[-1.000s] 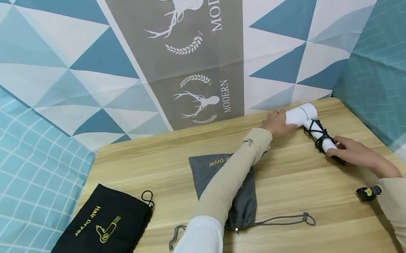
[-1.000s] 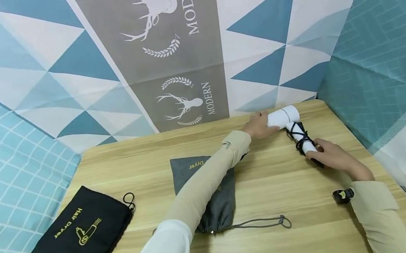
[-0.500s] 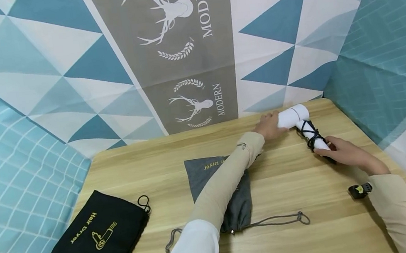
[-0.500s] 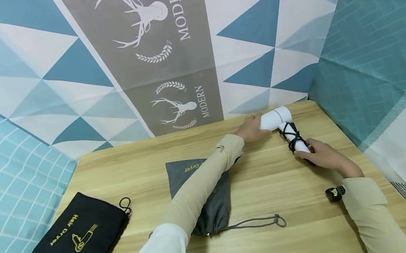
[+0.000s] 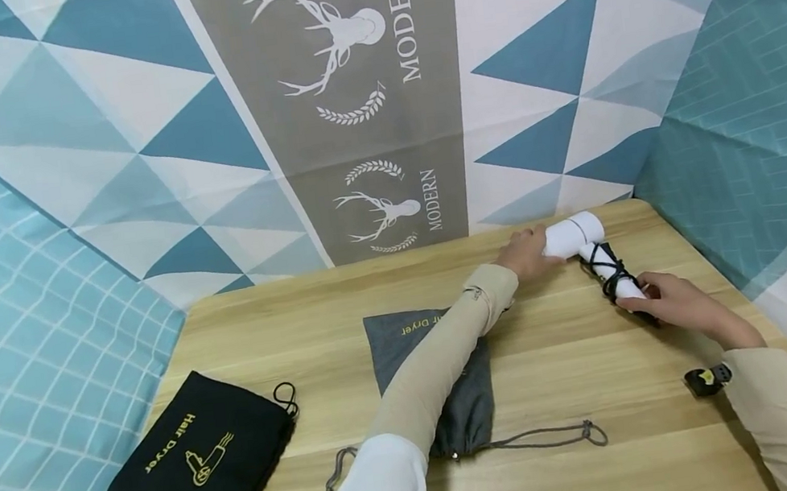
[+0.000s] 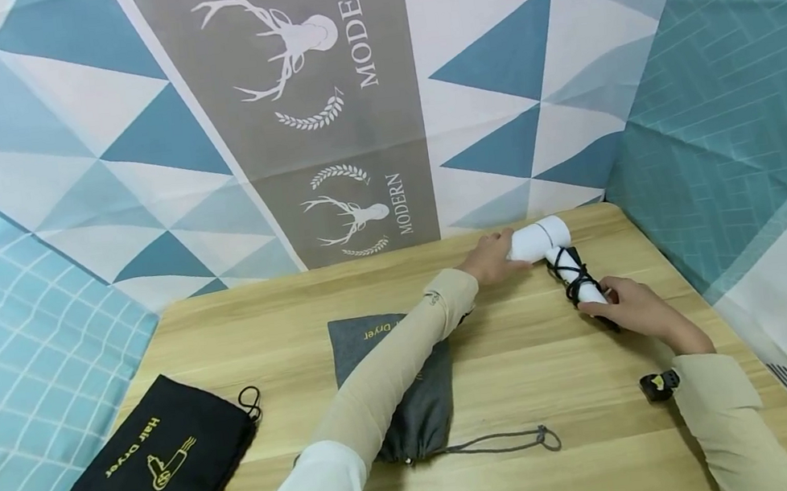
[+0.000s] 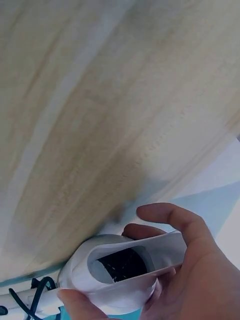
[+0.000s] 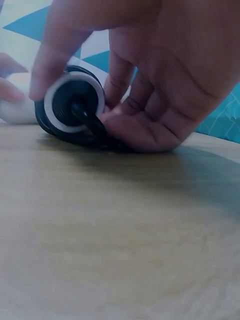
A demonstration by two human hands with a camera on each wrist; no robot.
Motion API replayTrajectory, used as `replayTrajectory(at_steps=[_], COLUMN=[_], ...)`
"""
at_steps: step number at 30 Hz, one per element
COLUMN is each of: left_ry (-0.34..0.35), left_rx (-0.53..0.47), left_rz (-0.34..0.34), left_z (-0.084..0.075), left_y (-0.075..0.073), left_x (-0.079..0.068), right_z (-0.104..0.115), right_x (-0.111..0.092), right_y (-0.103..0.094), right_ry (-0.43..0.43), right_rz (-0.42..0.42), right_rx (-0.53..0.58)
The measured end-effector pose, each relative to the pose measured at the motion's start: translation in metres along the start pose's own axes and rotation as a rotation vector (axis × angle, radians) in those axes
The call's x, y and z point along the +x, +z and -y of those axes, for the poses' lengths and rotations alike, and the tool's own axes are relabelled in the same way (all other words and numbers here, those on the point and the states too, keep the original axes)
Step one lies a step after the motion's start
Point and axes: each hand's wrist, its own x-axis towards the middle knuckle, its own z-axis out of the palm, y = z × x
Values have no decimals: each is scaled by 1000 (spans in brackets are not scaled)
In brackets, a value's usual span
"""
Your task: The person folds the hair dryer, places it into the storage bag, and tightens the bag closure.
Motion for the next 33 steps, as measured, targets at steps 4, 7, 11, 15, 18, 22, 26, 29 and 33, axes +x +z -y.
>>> replayTrajectory(at_steps=[4, 7, 11, 15, 18, 22, 26, 29, 33], left_ry=[2, 18, 28, 26, 41, 63, 71, 94, 118], left_rx=[28, 27, 31, 39, 17, -10, -25, -45, -71], left_rz=[-8, -15, -37, -29, -21, -42, -78, -105, -151], left_z=[0, -3, -4, -2, 1, 6, 11, 15, 20], left_y=[-5, -11, -23, -31, -33, -40, -49, -54, -63], left_x=[-5, -5, -5, -7, -11, -19, -28, -34, -45], right_z=[0, 1, 7, 16, 22, 30, 38, 45, 57], right_x=[0, -3, -4, -4, -7, -10, -12, -15, -20], right_y=[1, -2, -7, -9, -8, -8, -7, -8, -11], right_ry=[-22, -42, -81, -104, -113, -139, -160, -159, -153], right_rz=[-22, -41, -72, -98, -118, -153, -184, -192, -192], right_rx=[-13, -35, -65, -92, -102, -100, -91, -87, -77])
